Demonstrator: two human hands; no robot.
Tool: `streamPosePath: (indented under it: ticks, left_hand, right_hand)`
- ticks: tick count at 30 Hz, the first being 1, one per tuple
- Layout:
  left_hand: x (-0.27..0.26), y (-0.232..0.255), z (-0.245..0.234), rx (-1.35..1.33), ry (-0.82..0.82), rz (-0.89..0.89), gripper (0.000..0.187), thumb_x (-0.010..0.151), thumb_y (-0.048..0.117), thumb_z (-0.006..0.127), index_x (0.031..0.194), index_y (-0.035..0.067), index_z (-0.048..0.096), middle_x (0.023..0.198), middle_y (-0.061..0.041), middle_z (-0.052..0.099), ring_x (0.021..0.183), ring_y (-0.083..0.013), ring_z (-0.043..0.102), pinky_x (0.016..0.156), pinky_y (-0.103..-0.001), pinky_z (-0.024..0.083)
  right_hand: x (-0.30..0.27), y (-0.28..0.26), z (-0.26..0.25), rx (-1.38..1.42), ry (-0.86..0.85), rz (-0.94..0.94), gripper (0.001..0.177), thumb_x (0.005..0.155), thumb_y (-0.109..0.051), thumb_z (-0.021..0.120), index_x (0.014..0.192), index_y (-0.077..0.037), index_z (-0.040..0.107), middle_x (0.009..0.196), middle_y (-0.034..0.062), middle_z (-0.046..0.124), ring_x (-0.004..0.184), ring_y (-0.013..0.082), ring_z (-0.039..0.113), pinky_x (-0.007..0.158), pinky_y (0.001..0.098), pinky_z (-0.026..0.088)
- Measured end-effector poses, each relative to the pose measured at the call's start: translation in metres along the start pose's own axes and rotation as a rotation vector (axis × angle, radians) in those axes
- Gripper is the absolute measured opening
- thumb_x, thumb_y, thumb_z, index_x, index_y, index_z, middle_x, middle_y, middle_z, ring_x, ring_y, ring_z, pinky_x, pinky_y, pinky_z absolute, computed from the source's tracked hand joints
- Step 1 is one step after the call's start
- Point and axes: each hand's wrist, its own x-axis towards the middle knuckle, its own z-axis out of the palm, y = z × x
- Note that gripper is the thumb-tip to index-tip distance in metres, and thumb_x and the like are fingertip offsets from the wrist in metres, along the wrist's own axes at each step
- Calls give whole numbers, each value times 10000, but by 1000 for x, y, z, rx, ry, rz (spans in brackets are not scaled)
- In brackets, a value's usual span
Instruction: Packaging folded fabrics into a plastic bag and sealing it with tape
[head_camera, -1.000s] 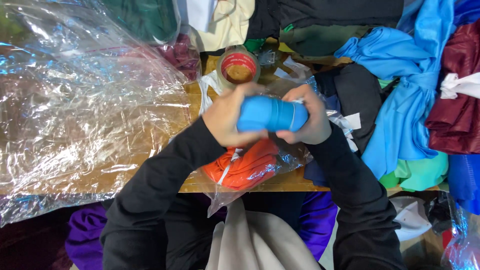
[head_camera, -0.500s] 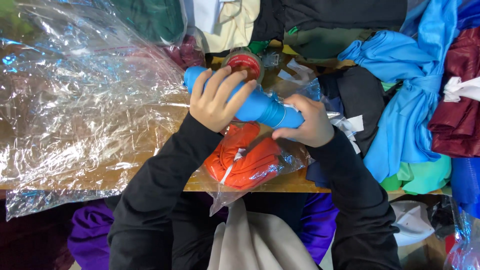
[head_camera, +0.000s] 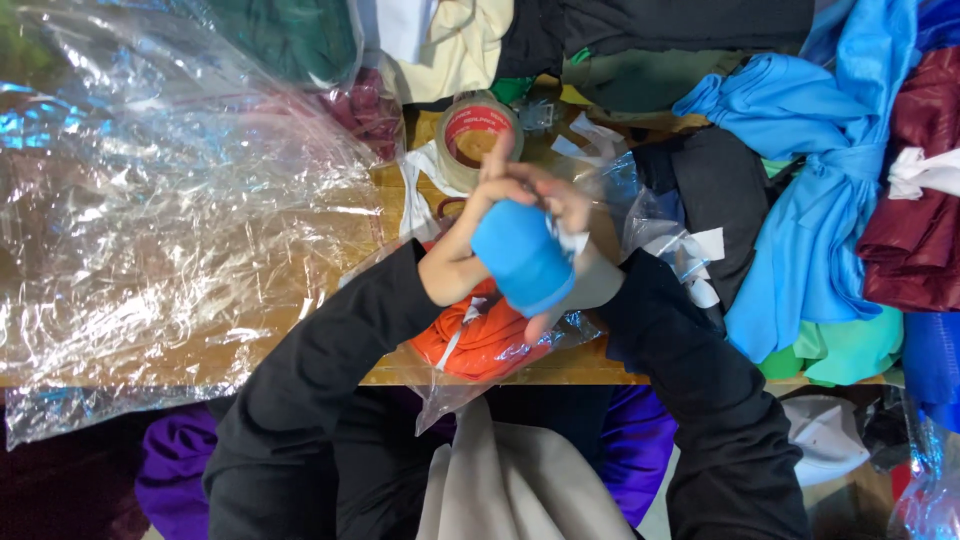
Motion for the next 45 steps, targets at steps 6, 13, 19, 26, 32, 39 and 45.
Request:
streamPosePath:
  ticks: [6,13,19,26,32,39,45]
  left_hand:
    - [-3,37,-6,243,-138,-211,810,898,369,523,1610,136,216,1671,-275,-289,1447,-530,-364,1042,-716,-340]
    - [4,-2,-26,419,-146,-342,965,836,515,433,1647,111,100,1695,-321,-75,1485,-601,-210,1038,-786,-258]
    - [56,-43,3,1100,-296,-178,442,859,129,522,1292,45,552,1294,-163,680,1049,-364,692,968,-538,440]
    - [90,-169,37,1432,-404,142,539,929,66,676,1444,147,539,1496,-120,519,1291,-461,538,1050,-665,381]
    - [98,-153,24,1408,-216,389,227,845,21,770,1016,144,685,1038,-97,709,1114,-359,680,1055,-636,398]
    - [99,-107,9,1094,-276,257,168,1076,308,651,1010,155,675,1558,-105,441,1450,-419,437,1176,-673,347]
    - [102,-58,15,544,-249,135,159,1088,275,634,995,152,676,1619,-105,334,1437,-324,559,1342,-646,208]
  right_hand:
    - [-37,22,-50,-104,-47,-19,1365,385,-734,919,1434,-42,387,1505,250,447,1358,357,527,1212,520,336]
    - [-42,18,-106,-147,-149,211,1478,262,-755,896,1425,49,465,1351,276,523,1139,364,613,1061,529,355]
    - [-13,-33,-186,198,370,558,1483,446,-987,563,1454,101,554,851,147,702,712,201,688,619,304,547]
    - [3,-53,-196,-37,580,709,1196,374,-1002,548,1054,-30,695,944,125,716,859,225,715,802,309,594]
    - [9,-62,-182,48,567,866,1235,429,-951,512,1244,-32,646,1105,149,708,1009,262,712,941,359,592]
    - [-3,-55,-204,174,243,945,1308,566,-960,446,1427,17,571,1172,237,693,1088,300,698,991,358,570]
    - [-73,15,-305,120,154,970,976,917,-753,308,1630,-93,213,1679,113,285,1559,247,291,1321,369,196]
